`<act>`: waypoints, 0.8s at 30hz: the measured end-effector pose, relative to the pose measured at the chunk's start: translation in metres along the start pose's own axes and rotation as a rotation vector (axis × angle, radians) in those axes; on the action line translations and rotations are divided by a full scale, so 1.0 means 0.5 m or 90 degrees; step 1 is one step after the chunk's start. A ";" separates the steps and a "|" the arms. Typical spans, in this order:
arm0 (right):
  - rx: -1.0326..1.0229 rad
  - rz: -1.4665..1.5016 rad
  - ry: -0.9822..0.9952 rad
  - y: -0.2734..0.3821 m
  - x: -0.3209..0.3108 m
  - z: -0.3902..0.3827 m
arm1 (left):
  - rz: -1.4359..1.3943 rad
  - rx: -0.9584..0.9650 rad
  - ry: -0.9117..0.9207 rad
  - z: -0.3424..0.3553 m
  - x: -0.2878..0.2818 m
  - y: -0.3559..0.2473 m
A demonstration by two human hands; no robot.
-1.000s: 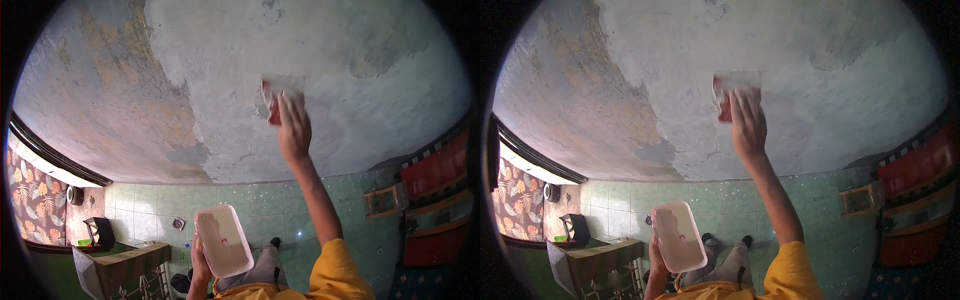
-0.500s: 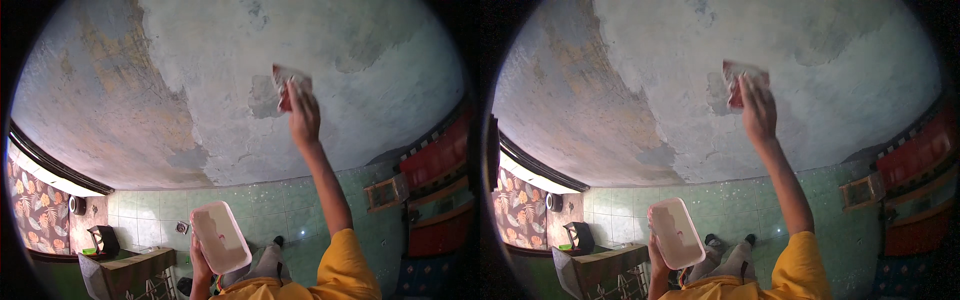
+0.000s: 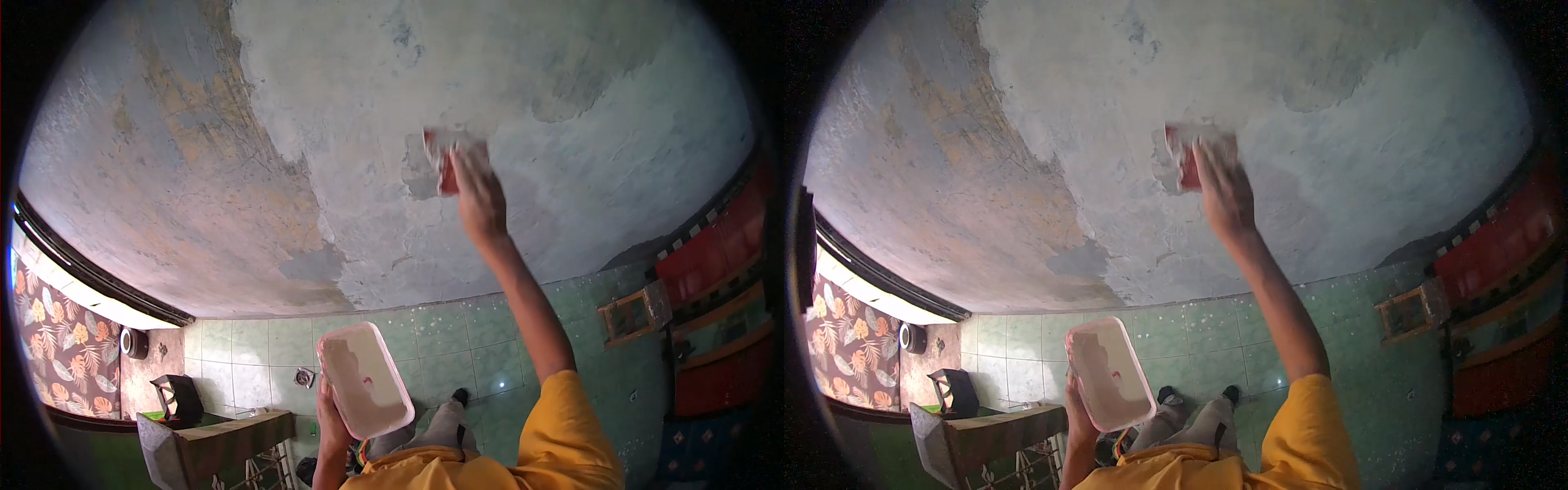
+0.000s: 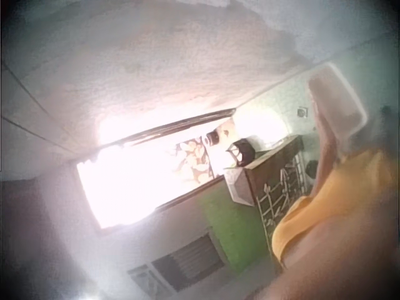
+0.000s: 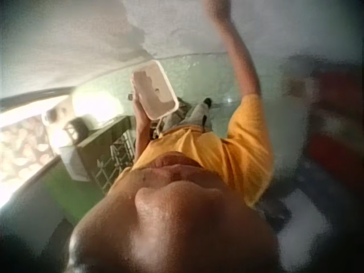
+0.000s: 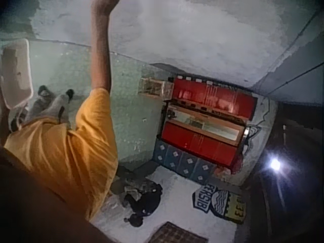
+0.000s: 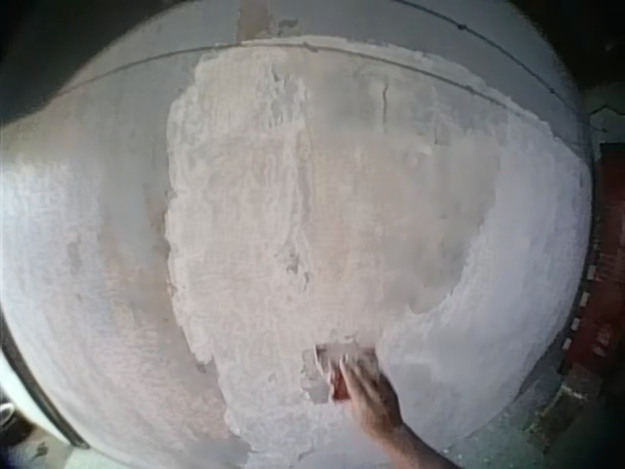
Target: The person applies a white substance from a plastic container onto the wall using a scraper, repeating the action to cover a larger area of the wall.
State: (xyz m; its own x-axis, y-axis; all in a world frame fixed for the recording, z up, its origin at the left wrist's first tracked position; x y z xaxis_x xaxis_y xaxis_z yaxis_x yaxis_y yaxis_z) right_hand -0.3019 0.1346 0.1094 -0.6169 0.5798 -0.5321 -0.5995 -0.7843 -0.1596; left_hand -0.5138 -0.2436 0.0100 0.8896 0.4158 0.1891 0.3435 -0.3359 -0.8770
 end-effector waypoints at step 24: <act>-0.093 -0.066 0.066 0.026 0.087 -0.021 | -0.213 -0.047 -0.008 0.019 -0.038 0.019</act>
State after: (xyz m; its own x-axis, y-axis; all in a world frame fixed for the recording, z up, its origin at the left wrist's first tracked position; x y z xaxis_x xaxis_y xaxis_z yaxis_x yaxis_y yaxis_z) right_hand -0.3313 0.1475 0.0755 -0.4949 0.6396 -0.5882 -0.5721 -0.7493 -0.3335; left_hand -0.5303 -0.2466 -0.0063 0.7203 0.5238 0.4548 0.6367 -0.2389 -0.7332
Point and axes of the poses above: each hand's wrist, its own z-axis towards the middle knuckle, its own x-axis out of the palm, y = z × x, the point moved 2 cm from there along z, towards the middle knuckle, and after that the axes turned 14 degrees about -x, right-handed, at the moved point
